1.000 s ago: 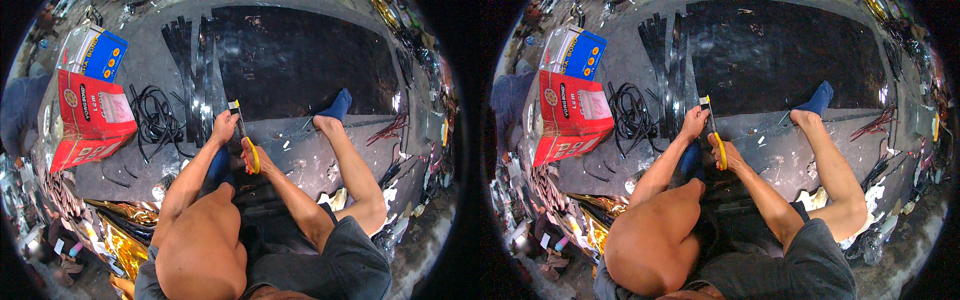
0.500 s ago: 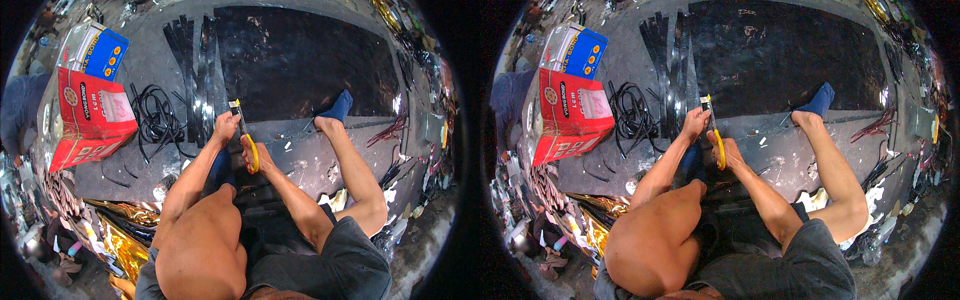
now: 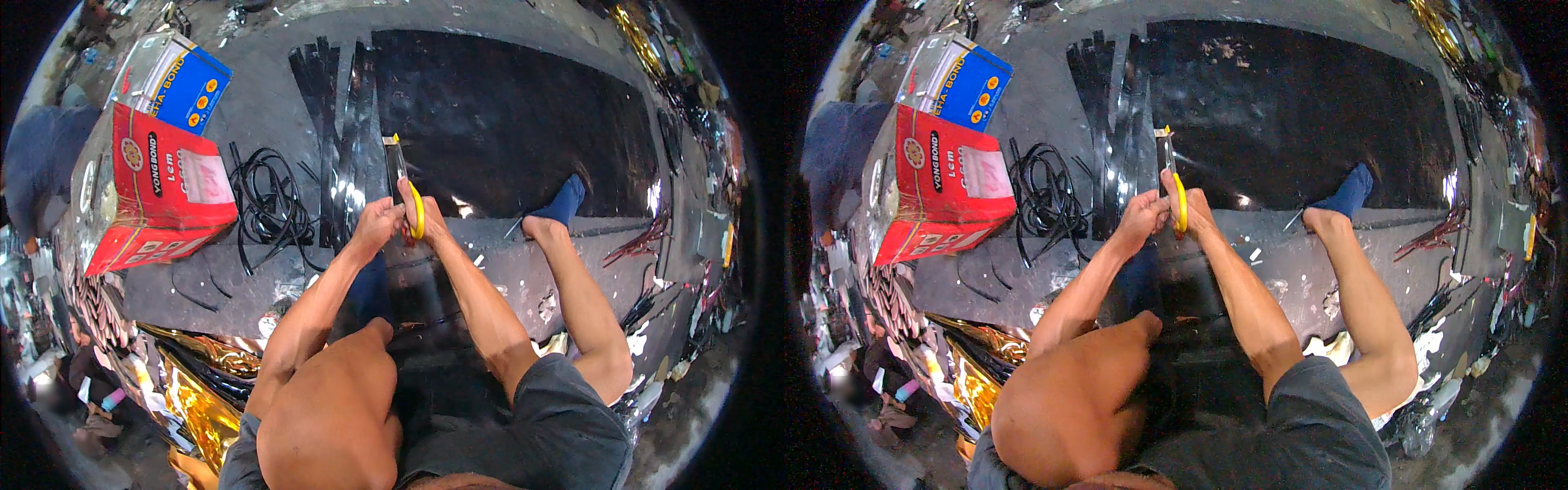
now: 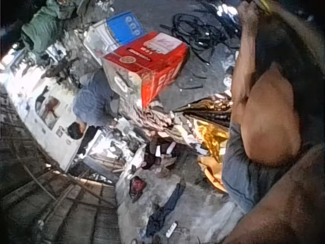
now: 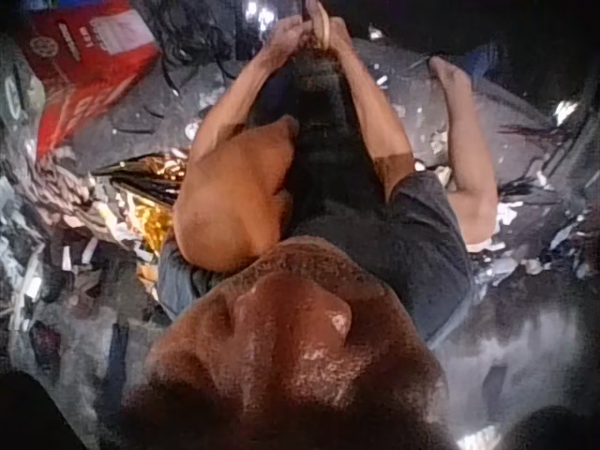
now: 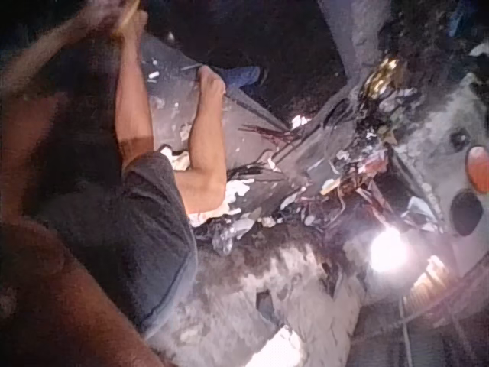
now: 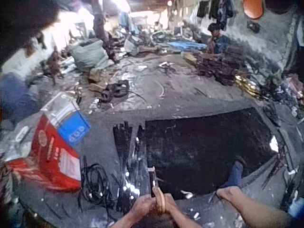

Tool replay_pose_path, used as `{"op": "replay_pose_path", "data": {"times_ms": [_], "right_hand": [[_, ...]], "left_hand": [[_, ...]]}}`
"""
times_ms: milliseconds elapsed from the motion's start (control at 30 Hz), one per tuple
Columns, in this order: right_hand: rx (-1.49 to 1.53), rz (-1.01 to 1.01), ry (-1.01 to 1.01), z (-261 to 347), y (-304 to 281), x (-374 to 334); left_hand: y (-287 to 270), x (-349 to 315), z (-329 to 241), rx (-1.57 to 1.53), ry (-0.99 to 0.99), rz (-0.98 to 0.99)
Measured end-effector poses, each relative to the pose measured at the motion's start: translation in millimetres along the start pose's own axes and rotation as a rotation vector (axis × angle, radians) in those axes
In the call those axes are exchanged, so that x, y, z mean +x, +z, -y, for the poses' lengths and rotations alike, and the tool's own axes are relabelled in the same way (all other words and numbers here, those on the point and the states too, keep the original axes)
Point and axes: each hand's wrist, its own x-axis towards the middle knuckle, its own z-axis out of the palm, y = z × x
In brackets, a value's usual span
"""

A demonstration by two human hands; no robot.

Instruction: The person sits on the floor and uses yellow-handled scissors to cut a long black rubber strip into shorter pieces. The cut pieces are placed on the floor to the left as the person continues cutting the remaining length.

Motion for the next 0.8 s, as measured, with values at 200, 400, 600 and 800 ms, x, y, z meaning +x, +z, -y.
{"op": "replay_pose_path", "data": {"times_ms": [200,400,600,800], "right_hand": [[-0.164,-0.1,-0.079,48.3,-10.7,58.6],[-0.096,-0.064,-0.104,108.0,-16.1,106.2],[-0.072,-0.21,-0.246,152.5,-33.3,192.5],[-0.015,-0.161,-0.219,201.7,-43.6,245.1]], "left_hand": [[2.7,-14.5,-26.5,0.007,-0.013,0.03],[1.2,-33.5,-48.1,0.139,0.085,-0.041],[10.9,-59.1,-71.3,0.097,0.022,0.015],[10.0,-74.9,-75.7,0.023,0.018,-0.04]]}}
